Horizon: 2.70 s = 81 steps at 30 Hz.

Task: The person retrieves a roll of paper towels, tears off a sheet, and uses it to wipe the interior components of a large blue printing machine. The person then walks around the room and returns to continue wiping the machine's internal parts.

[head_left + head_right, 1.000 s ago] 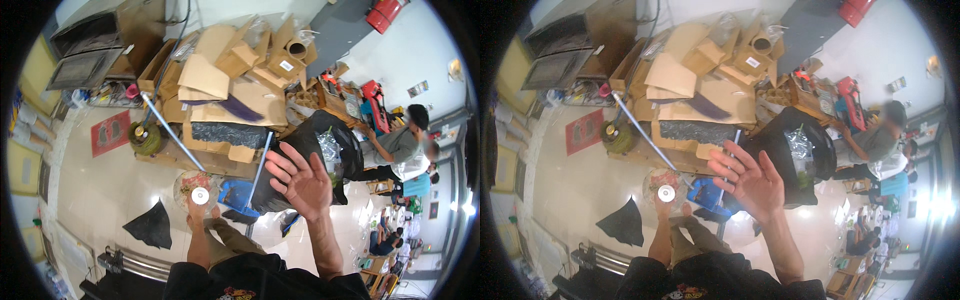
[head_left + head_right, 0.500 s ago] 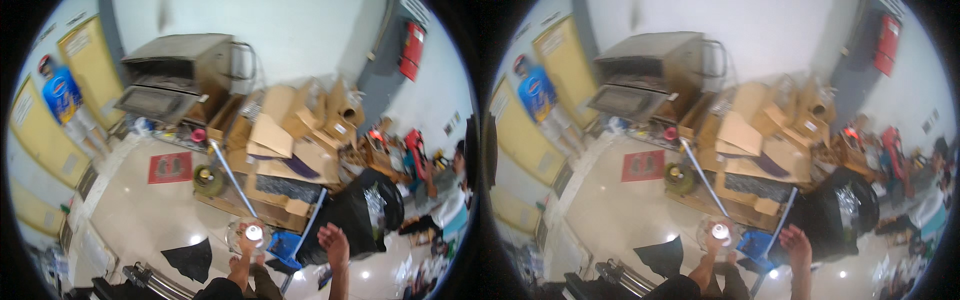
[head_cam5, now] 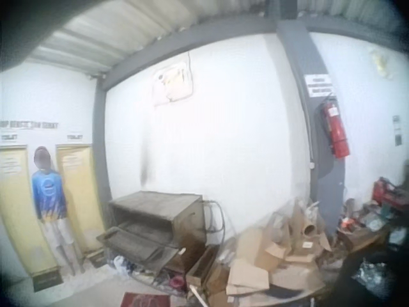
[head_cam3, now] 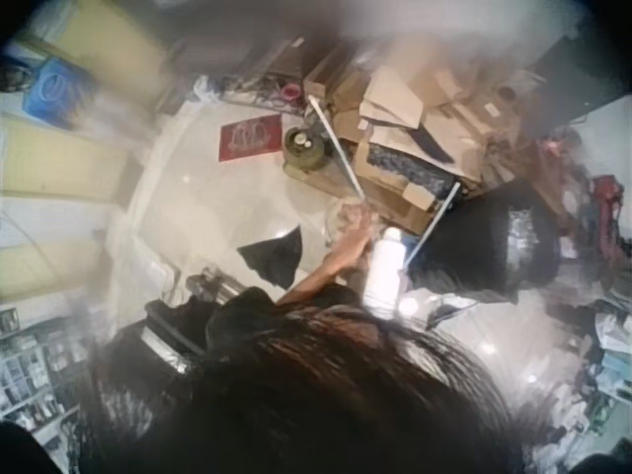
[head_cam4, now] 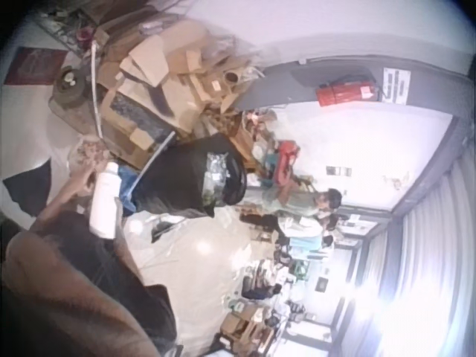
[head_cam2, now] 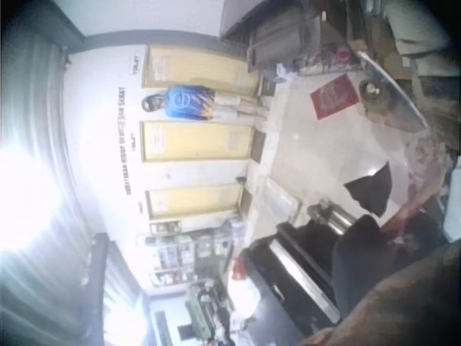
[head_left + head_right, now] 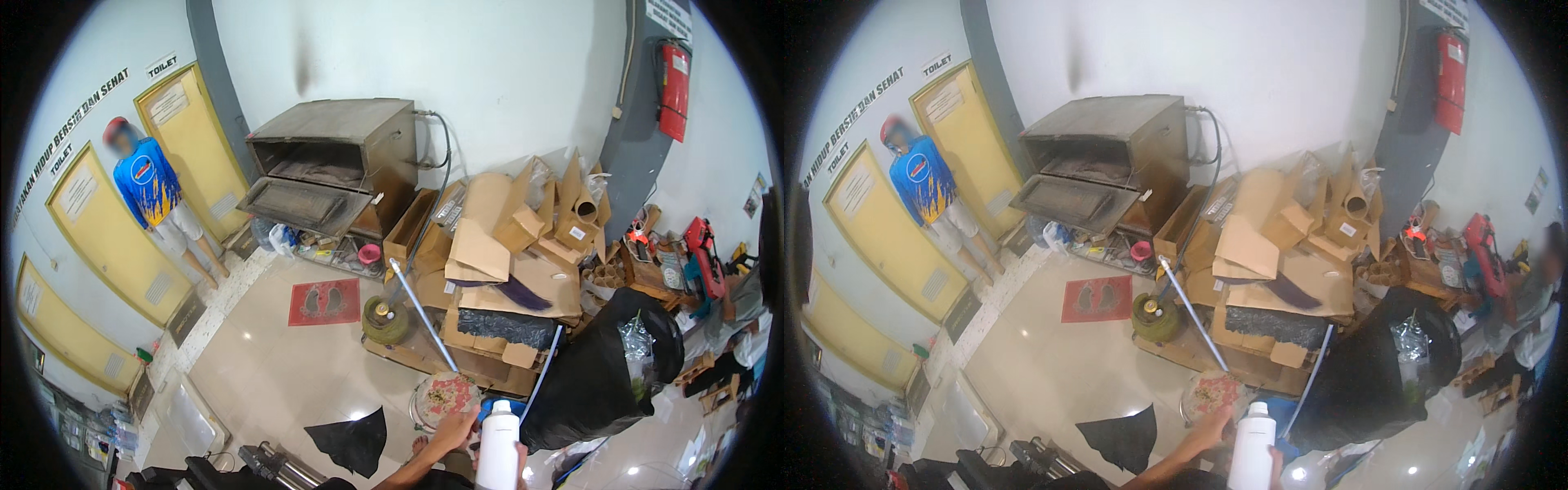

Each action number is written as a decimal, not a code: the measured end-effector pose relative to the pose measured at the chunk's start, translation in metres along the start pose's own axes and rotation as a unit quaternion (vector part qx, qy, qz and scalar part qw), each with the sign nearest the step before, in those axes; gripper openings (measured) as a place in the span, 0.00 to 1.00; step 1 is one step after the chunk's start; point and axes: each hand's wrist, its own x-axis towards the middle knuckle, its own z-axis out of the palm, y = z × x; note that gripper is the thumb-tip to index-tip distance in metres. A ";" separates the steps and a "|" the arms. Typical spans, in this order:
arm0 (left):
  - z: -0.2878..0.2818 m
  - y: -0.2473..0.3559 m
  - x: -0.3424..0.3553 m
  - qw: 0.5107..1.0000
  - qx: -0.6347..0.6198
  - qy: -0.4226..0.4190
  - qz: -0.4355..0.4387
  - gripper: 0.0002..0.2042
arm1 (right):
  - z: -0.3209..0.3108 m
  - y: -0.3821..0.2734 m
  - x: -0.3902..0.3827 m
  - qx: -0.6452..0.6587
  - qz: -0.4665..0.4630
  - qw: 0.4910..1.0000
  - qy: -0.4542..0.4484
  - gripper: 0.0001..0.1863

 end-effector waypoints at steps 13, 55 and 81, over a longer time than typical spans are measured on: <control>-0.083 0.012 0.026 0.973 0.207 0.055 0.089 0.25 | 0.023 -0.021 -0.126 0.001 -0.525 0.816 0.240 0.42; 0.850 0.324 -0.342 0.520 -0.149 -0.839 0.063 0.54 | -0.187 -0.170 -0.731 -0.404 -0.613 0.128 0.666 0.45; 1.413 0.385 -0.568 0.413 0.049 -0.899 0.134 0.34 | -0.510 -0.241 -1.238 0.251 -0.854 0.430 -0.152 0.58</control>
